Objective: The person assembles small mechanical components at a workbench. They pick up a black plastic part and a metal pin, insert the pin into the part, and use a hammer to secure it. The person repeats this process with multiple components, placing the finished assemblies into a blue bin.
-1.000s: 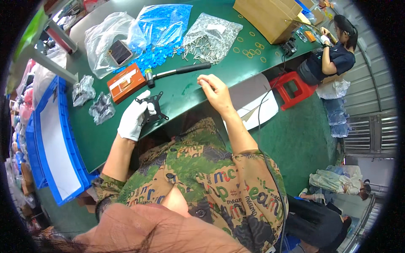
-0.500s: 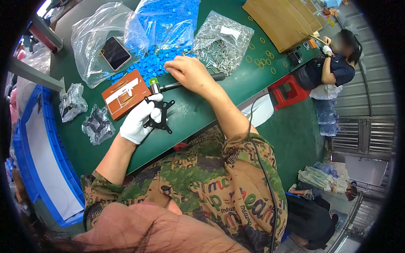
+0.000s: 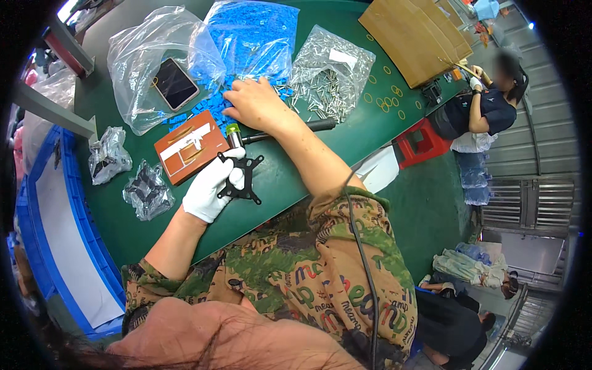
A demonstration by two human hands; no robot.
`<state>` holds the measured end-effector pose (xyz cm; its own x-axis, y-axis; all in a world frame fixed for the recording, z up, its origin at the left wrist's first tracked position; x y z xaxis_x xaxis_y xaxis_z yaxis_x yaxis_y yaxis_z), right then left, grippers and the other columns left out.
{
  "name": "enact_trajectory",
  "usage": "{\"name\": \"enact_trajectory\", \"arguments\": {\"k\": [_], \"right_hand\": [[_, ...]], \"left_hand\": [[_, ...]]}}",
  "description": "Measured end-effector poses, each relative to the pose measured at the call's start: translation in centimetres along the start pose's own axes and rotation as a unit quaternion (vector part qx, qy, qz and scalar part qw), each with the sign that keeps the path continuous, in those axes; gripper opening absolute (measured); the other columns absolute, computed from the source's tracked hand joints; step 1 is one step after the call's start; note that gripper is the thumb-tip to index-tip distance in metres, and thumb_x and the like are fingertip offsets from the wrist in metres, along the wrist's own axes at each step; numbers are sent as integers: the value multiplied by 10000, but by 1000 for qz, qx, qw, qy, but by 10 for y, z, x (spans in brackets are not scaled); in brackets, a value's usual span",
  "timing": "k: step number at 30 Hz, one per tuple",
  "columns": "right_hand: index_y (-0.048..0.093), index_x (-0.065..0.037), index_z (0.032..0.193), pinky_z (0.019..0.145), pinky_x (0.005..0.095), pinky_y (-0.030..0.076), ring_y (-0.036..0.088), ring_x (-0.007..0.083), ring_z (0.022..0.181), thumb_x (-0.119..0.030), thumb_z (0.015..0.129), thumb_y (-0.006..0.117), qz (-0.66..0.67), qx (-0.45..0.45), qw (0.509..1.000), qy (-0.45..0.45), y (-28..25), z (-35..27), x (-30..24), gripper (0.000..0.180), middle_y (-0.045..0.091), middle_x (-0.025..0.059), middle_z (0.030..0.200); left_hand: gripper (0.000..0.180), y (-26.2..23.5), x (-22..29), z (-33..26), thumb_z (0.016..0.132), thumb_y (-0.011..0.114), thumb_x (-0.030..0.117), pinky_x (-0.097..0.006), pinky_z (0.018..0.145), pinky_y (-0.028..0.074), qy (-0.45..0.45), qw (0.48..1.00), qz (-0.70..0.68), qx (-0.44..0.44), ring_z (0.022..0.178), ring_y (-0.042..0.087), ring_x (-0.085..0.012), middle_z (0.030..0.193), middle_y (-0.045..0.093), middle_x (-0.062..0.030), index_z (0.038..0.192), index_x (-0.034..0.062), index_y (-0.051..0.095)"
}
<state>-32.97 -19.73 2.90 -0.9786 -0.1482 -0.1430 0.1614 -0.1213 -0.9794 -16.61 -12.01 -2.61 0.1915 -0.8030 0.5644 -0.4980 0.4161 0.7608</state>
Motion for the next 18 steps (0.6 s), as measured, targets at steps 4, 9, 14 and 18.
{"name": "enact_trajectory", "arguments": {"k": [4,9,14,18], "right_hand": [[736,-161,1118,909,488,440,630,285,1099,-311,960,658,49,32,998,-19,4,-3,9,232,667,64,1059],[722,-125,1101,808,447,484,651,304,962,-203,941,647,98,94,989,-59,0,1,19,194,667,77,949],[726,-113,1088,789,466,495,657,324,950,-179,917,654,89,101,990,-36,-10,-3,17,197,674,90,936],[723,-110,1097,788,470,499,662,326,950,-175,932,644,69,101,992,-26,-23,-6,19,195,674,97,944]], "left_hand": [[406,-2,-1,-1,1045,558,217,-276,783,516,-7,1000,-2,3,836,578,-113,907,576,0,1398,17,539],[410,-3,3,1,1056,538,224,-318,789,533,5,1000,12,-6,802,579,-141,885,589,-21,1409,15,525],[396,-14,14,4,1052,548,229,-320,795,557,12,999,23,34,810,599,-117,912,609,-4,1388,22,553],[371,-15,18,3,1044,565,224,-278,752,549,30,998,12,47,812,606,-103,938,635,-13,1357,25,573]]}}
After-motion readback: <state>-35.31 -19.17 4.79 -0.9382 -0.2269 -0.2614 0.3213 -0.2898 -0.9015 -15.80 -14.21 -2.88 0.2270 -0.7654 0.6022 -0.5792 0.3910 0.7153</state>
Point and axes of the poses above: each hand's wrist, its own z-axis towards the middle knuckle, its own y-axis out of the palm, x = y × z, the point moved 7 cm from there along z, towards the middle knuckle
